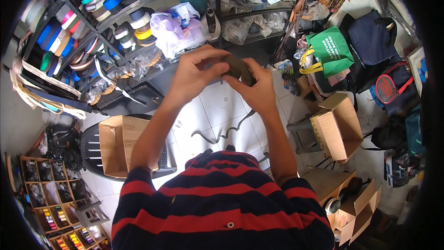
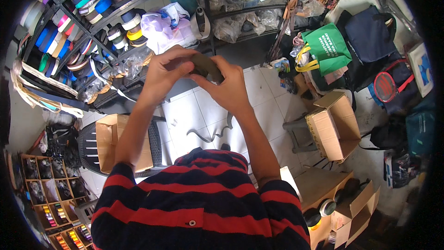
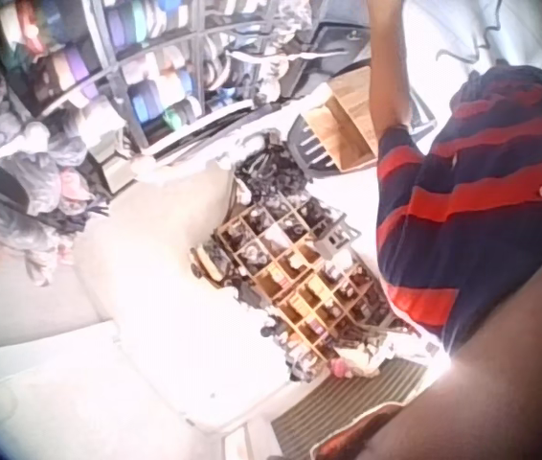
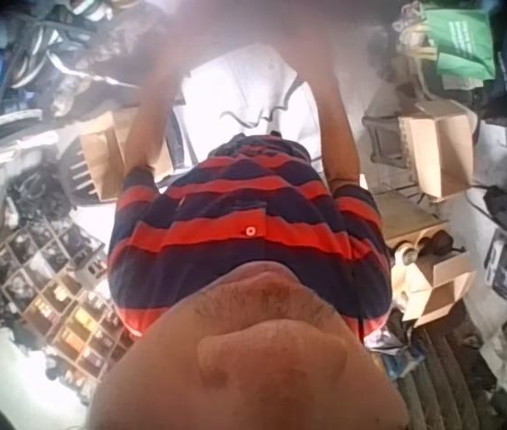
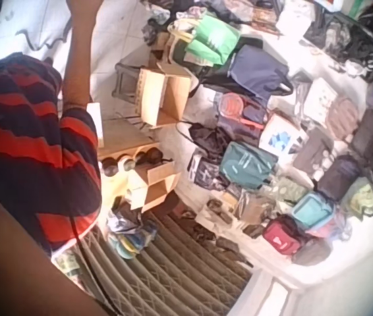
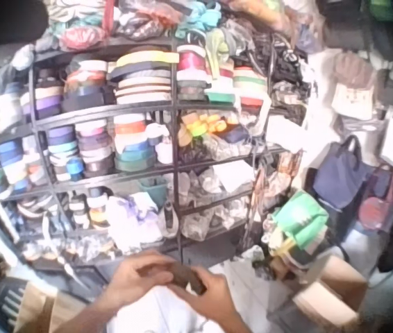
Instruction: The person picks up several rolls of tape from a shelf and a box on the floor, holding and turning them one at a time before placing them back onto the shelves.
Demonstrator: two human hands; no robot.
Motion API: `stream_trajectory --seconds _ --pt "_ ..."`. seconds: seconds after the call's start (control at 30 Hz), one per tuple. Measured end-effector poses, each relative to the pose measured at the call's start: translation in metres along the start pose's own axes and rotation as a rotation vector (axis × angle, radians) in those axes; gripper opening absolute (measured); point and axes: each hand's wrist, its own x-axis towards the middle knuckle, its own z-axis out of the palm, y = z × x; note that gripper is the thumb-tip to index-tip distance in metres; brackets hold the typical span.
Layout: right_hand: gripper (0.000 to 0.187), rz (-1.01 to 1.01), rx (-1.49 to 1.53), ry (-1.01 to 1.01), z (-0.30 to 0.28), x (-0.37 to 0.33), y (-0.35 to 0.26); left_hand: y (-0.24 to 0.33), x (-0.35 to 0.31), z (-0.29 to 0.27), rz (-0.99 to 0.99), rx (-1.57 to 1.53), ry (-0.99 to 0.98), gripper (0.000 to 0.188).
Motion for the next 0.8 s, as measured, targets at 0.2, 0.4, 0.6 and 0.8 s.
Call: stream_trajectory --seconds 0.2,0.4,0.6,0.8 --pt "0.028 0.008 0.048 0.098 0.036 -0.015 -0.006 -0.022 -0.035 -0.007 -0.123 -0.352 0.126 0.032" --pt "0.025 -0.091 -0.168 -0.104 0.060 -0.023 -0.031 0.030 -0.051 -0.070 0.104 0.486 -0.230 0.039" --pt "0.028 -0.076 -0.252 -0.126 0.102 -0.036 -0.051 0.039 -0.079 -0.106 0.157 0.539 -0.248 0.038" --pt "0.030 -0.024 -0.024 0.165 0.158 -0.059 -0.068 0.010 -0.124 -0.106 -0.051 -0.171 0.055 0.032"
